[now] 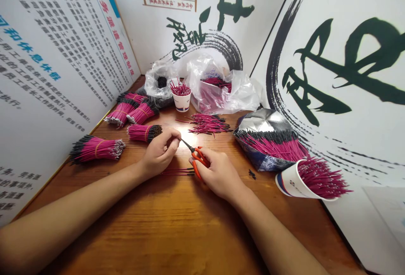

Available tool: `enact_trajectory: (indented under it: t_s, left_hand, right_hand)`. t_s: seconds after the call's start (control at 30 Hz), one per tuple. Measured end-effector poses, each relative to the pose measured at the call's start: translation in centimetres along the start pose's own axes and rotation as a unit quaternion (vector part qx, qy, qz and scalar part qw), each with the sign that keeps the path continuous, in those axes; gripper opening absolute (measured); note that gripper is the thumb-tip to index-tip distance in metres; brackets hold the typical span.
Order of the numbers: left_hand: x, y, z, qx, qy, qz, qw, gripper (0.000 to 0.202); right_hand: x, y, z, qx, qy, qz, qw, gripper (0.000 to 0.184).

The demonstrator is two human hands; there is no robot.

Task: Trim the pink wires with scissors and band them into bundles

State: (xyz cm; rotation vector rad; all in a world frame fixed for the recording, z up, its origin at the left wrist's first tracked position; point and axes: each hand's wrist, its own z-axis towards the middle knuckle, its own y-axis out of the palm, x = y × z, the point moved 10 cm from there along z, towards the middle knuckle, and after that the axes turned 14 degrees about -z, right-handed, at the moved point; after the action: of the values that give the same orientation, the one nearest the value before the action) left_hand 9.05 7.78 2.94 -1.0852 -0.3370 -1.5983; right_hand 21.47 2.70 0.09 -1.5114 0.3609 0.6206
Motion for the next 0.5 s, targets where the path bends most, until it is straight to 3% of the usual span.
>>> enact_trajectory:
  t_s: [0.5]
  left_hand:
    - [0.09, 0.03, 0.04, 0.004, 0.006, 0.01, 1.0, 0.011]
  right_hand:
    - [0.14, -0.03, 0.11, 0.001, 0.007, 0.0, 1.0, 0.023]
